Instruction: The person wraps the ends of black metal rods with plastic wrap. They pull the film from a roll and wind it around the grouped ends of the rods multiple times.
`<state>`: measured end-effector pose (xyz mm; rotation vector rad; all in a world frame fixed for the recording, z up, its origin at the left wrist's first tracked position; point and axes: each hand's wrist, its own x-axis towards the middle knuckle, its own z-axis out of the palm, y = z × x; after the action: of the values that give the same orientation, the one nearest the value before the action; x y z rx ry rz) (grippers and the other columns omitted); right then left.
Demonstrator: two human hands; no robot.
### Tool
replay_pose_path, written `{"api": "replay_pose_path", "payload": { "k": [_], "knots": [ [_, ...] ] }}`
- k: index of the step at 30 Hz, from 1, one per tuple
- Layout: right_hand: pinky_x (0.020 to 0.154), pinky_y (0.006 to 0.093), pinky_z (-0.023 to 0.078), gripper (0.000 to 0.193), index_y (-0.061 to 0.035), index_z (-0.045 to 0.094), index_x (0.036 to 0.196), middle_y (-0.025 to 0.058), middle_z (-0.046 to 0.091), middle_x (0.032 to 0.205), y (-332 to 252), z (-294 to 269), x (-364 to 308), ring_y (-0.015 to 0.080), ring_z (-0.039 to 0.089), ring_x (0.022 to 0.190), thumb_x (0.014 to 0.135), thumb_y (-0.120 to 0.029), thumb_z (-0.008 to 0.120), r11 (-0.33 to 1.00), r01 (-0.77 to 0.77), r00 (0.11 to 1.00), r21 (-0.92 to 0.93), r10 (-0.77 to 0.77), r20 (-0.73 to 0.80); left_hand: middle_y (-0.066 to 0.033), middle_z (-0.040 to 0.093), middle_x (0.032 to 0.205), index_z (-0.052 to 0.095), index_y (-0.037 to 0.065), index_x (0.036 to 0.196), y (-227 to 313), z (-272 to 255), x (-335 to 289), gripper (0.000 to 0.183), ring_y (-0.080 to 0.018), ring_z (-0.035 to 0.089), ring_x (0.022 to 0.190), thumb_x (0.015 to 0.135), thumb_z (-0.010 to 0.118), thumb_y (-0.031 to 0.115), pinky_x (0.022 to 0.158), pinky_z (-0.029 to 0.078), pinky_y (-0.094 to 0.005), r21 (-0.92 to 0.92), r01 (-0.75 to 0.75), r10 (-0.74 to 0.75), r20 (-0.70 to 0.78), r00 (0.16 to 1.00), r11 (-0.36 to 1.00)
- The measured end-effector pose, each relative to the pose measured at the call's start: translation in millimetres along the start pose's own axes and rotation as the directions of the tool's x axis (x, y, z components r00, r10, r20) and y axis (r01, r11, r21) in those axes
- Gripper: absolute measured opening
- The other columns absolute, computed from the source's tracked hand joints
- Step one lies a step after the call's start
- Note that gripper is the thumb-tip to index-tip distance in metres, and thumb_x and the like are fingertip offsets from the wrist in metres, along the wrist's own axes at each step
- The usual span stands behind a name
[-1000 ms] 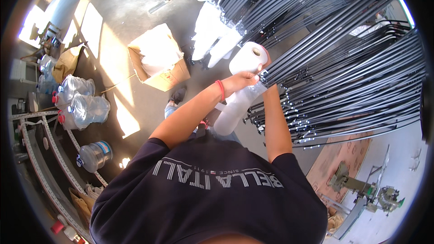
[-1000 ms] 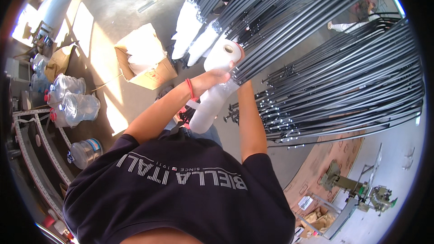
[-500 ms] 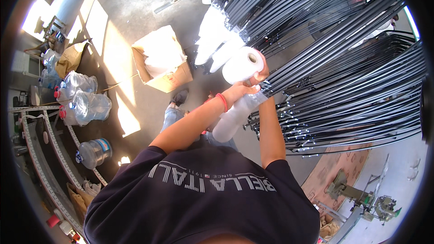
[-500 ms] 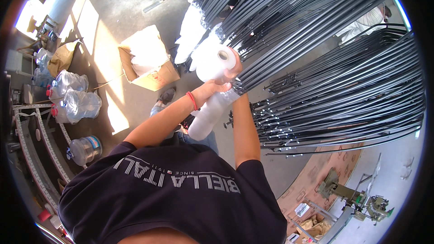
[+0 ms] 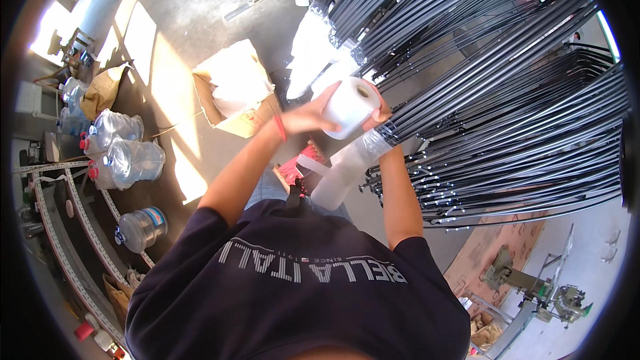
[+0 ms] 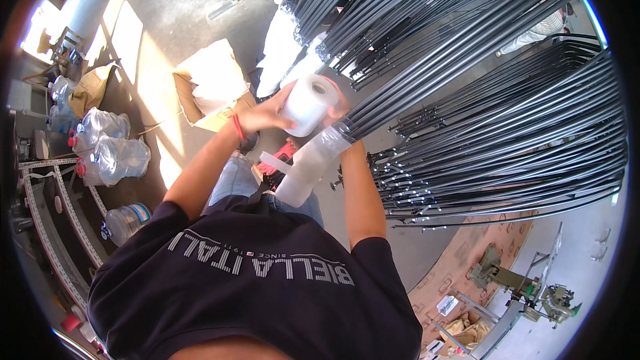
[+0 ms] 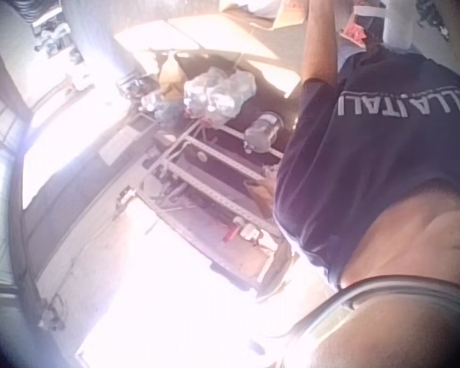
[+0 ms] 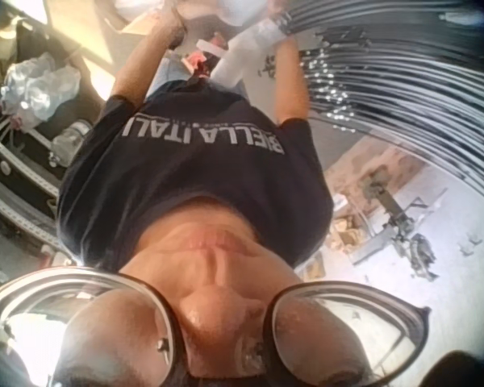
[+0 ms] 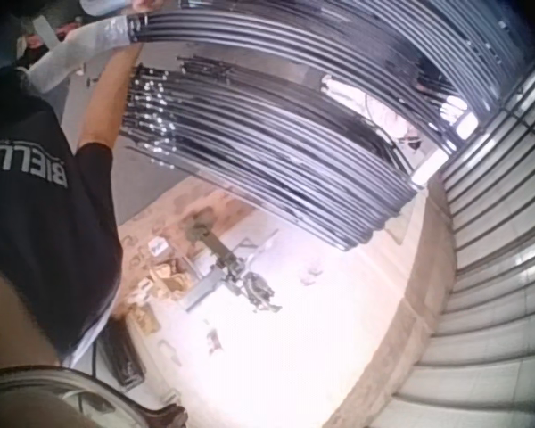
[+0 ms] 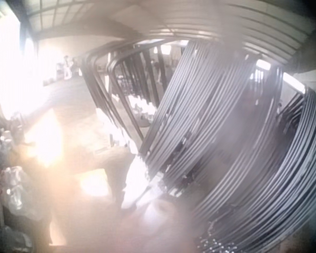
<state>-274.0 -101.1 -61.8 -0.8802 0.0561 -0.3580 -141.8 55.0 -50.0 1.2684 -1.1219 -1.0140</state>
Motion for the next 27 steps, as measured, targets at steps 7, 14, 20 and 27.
{"api": "replay_pose_path", "payload": {
  "k": [7,14,20,27],
  "knots": [
    [0.093,0.0324,0.033,0.089,0.0043,0.031,0.125,0.0137,0.045,0.119,-5.7,6.5,-2.7,0.0222,0.045,0.107,0.058,-0.034,0.073,0.993,-0.104,0.993,-0.05,0.107,0.048,-0.0084,0.039,0.125,0.026,0.003,0.13,30.5,-25.8,42.9,0.093,-0.0192,0.034,0.116,0.054,0.077,0.021,0.098,0.026,-0.0326,-0.275,0.128,0.022,0.485,0.874,0.953],
    [0.095,0.0342,0.032,0.109,0.003,0.018,0.132,0.0163,0.04,0.124,-11.9,33.9,-17.2,0.0246,0.042,0.112,0.058,-0.063,0.063,0.997,-0.036,0.961,0.064,0.053,-0.271,-0.0097,0.044,0.118,0.029,0.003,0.127,30.1,-8.7,20.6,0.091,-0.02,0.039,0.111,0.051,0.076,0.018,0.096,0.027,-0.0322,-0.313,0.218,-0.142,0.248,0.958,0.924],
    [0.086,0.0332,0.04,0.056,0.0011,0.043,0.119,0.0088,0.052,0.11,-19.7,39.0,-61.3,0.0191,0.049,0.101,0.077,-0.031,0.06,0.997,0.061,0.979,-0.046,-0.069,-0.193,-0.0081,0.045,0.117,0.033,0.003,0.124,43.0,-10.0,8.5,0.081,-0.0187,0.04,0.11,0.056,0.073,0.019,0.096,0.028,-0.0301,-0.378,0.119,-0.05,0.188,0.981,0.918],
    [0.075,0.0262,0.045,0.023,0.0029,0.058,0.095,0.0077,0.062,0.088,-5.1,43.8,-61.3,0.0152,0.058,0.08,0.074,-0.006,0.061,0.953,0.098,0.796,-0.286,-0.247,-0.553,-0.0068,0.047,0.116,0.039,0.003,0.12,72.2,6.3,-10.9,0.078,-0.016,0.042,0.108,0.053,0.076,0.015,0.094,0.031,-0.0293,-0.277,0.091,-0.04,0.183,0.982,0.957]
  ]
}}
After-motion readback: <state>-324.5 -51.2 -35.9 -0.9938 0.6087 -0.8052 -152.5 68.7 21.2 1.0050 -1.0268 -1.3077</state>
